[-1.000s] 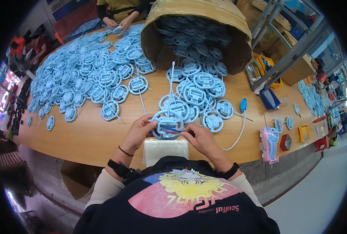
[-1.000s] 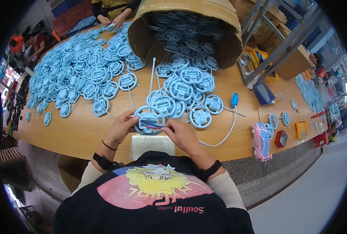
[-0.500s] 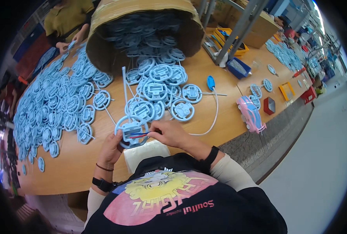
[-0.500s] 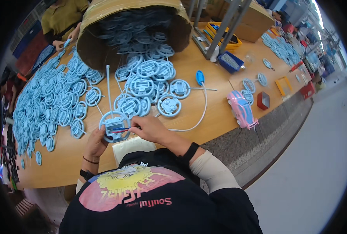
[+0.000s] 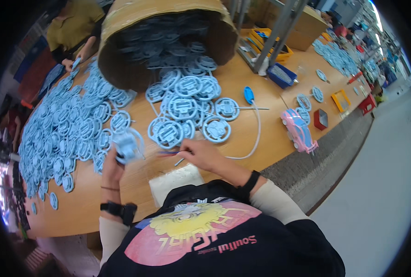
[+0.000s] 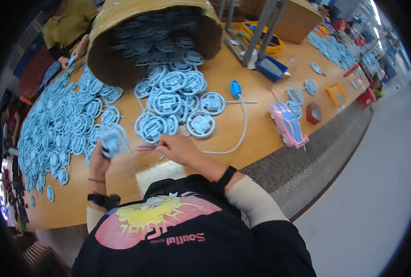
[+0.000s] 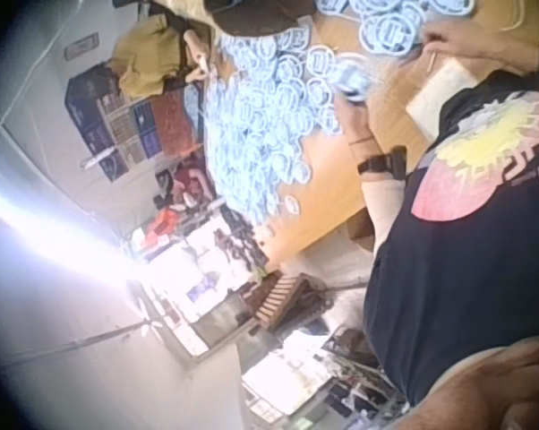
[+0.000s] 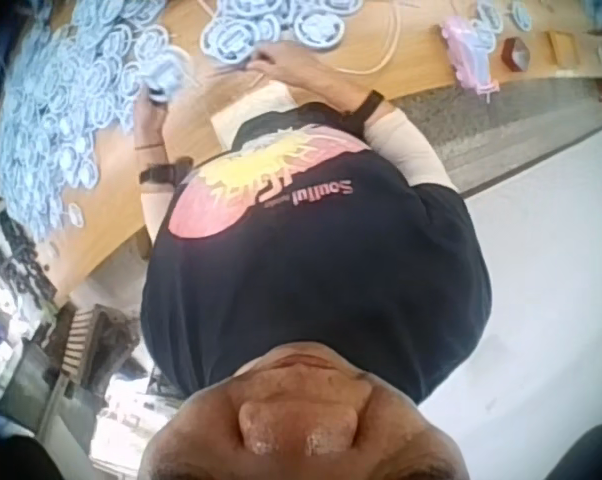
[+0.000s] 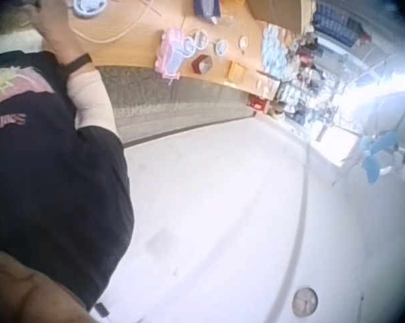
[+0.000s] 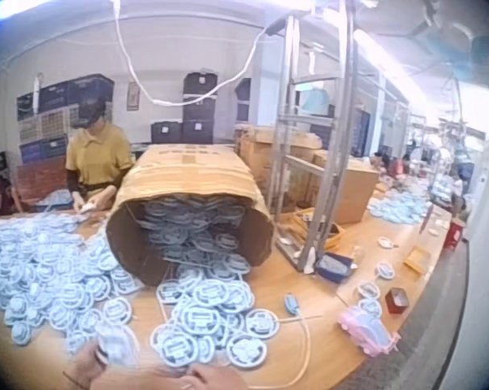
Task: The person sits at a table in a workshop and assembles small electronic components. They pick up light blue circular plastic parts and use a pair of pliers to insert or adjust wires within them. The person handles the parts one by one, repeating the process for multiple units.
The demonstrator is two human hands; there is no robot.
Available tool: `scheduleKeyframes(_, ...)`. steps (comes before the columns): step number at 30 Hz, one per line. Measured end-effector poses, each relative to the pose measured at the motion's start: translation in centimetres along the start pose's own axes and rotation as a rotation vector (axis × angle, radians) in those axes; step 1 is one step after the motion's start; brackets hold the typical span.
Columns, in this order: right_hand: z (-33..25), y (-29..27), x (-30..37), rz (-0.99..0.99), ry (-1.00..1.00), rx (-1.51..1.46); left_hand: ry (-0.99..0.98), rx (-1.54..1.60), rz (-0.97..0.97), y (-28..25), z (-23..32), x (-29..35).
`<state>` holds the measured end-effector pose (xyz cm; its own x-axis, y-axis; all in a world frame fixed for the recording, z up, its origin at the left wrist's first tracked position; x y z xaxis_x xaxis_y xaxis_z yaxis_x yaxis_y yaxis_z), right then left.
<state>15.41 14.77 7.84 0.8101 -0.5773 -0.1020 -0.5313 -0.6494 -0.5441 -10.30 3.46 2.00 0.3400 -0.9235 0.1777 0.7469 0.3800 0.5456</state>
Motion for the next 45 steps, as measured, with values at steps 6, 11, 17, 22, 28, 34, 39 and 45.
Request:
scheduleKeyframes(6, 1.7, -3.5, 0.5, 0.110, 0.153, -0.074, 0.113, -0.029, -0.074, -1.3, 2.8, -6.0)
scheduleKeyframes(11, 1.9, -4.5, 1.1, 0.159, 0.169, -0.067, -0.650, -0.685, 0.022, 4.2, -7.6, -5.0)
scheduleKeyframes(17, 2.6, -4.2, 1.9, 0.148, 0.212, -0.079, -0.308, -0.359, 0.136, 5.2, -9.8, -3.9)
scheduleKeyframes(22, 2.1, -2.6, 1.8, 0.033, 0.200, 0.026, -0.366, -0.211, 0.021, 5.0, -8.1, 1.0)
scheduleKeyframes(28, 0.0, -0.5, 1.1, -0.123, 0.104, 0.122, -0.243, -0.177, -0.021, 7.3, -5.5, 4.1)
scheduleKeyframes(34, -1.2, -0.5, 1.1, -0.125, 0.054, 0.069, -0.200, -0.108, -0.023, 9.4, -5.2, 4.3)
scheduleKeyframes(39, -2.0, -1.2, 1.1, -0.134, 0.013, 0.089, -0.230, -0.166, -0.077, 9.8, -4.9, 3.9)
scheduleKeyframes(45, -1.5, -0.8, 1.0, -0.073, -0.073, 0.069, -0.237, 0.001, -0.166, 11.0, -5.1, 4.1)
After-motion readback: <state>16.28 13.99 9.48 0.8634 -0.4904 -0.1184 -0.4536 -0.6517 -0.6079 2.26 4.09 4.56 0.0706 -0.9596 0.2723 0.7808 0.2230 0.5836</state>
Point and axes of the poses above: each hand's wrist, its own x-axis away from the middle knuckle, its own y-axis out of the palm, z = x × y, the point moved 8 cm from there along -x, towards the middle knuckle, and after that the axes turned 2 degrees about -z, right-handed, at the moved point
